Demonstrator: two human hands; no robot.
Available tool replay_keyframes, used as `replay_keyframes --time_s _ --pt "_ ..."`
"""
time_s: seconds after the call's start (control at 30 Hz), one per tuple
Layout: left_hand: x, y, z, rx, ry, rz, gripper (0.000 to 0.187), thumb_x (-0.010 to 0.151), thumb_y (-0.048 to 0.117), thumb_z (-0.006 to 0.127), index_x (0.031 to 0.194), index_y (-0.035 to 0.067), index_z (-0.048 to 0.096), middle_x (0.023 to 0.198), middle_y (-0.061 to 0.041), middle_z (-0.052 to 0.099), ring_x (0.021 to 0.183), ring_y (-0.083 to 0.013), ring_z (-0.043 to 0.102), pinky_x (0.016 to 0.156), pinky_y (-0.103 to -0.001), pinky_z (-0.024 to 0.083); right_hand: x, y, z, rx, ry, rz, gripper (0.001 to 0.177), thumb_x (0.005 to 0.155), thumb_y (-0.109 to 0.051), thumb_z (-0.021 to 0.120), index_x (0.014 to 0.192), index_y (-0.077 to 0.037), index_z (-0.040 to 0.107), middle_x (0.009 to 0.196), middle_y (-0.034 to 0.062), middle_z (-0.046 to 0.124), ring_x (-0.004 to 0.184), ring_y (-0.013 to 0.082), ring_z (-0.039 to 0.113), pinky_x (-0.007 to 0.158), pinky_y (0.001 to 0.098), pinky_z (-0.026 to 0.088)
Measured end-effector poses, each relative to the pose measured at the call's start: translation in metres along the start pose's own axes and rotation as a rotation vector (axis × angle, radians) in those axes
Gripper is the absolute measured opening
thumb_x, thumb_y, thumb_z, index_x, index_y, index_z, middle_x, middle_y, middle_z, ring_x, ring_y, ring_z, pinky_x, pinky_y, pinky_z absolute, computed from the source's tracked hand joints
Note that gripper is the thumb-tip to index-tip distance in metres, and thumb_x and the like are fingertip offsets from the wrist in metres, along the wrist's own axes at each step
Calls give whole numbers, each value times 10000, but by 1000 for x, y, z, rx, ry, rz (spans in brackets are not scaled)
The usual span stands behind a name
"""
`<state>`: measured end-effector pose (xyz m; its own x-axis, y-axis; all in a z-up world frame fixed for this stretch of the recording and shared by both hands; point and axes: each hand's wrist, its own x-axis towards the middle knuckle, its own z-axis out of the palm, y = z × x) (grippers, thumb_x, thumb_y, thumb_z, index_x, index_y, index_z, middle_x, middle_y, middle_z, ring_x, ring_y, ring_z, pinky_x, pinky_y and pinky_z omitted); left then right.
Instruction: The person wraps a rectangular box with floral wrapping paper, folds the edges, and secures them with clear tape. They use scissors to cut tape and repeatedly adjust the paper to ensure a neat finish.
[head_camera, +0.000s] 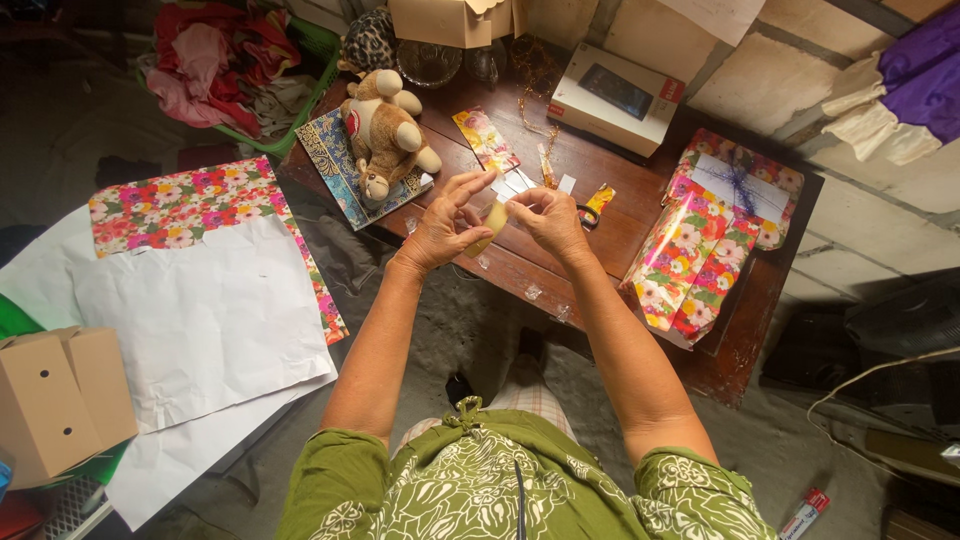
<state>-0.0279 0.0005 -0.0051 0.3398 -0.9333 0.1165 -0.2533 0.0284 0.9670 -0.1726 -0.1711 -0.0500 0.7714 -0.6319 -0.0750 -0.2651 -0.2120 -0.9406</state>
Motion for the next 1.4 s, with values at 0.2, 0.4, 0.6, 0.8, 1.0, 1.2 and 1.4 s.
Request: replay_keyframes --time_s 0.2,0.4,0.6,0.8,1.0,1.2,1.4 --pt "-9 1 -2 72 -12 23 879 772 -9 837 1521 275 474 1524 -16 458 879 -65 657 793 -224 632 -11 -9 11 -246 85 -150 150 911 -175 743 900 -25 731 882 61 692 739 150 646 670 308 529" --pt "-10 -2 -6 132 41 95 916 741 -1 866 1523 273 473 1511 -26 459 1004 -78 622 794 -237 581 -24 -15 29 -300 183 -273 87 951 -124 687 938 -38 695 911 86 657 821 209 638 758 367 508" --pt "-10 -14 -8 138 27 42 926 742 -21 846 1535 243 448 1482 -28 455 870 -68 618 781 -197 623 -26 -16 35 -129 139 -199 115 995 -161 654 942 -60 668 943 49 671 863 144 658 767 311 552" --pt "-2 -37 -13 147 96 15 922 736 -30 852 1532 203 449 1466 -26 458 783 -72 586 754 -208 613 -25 -10 41 9 88 -21 146 999 -221 682 1001 -75 689 934 46 680 815 146 608 752 307 519" --pt "11 -67 -8 178 106 -65 936 737 -32 833 1548 194 424 1472 -21 452 804 -78 615 768 -203 609 -5 19 39 -287 305 -283 119 979 -223 748 1047 -126 767 1013 94 683 903 218 674 819 347 544" --pt "21 -122 2 325 132 156 912 730 -92 819 1528 127 437 1456 -108 475 1260 -306 566 1016 -342 534 8 54 23 -266 423 -105 440 884 -204 760 1286 -89 624 1109 129 666 874 236 687 769 368 545" --pt "27 -164 19 440 194 -51 889 714 -86 809 1511 133 482 1461 -97 505 1244 -319 581 1024 -370 505 19 86 2 -347 416 -22 357 872 -197 786 1197 -92 686 1123 124 684 845 235 694 791 368 545"
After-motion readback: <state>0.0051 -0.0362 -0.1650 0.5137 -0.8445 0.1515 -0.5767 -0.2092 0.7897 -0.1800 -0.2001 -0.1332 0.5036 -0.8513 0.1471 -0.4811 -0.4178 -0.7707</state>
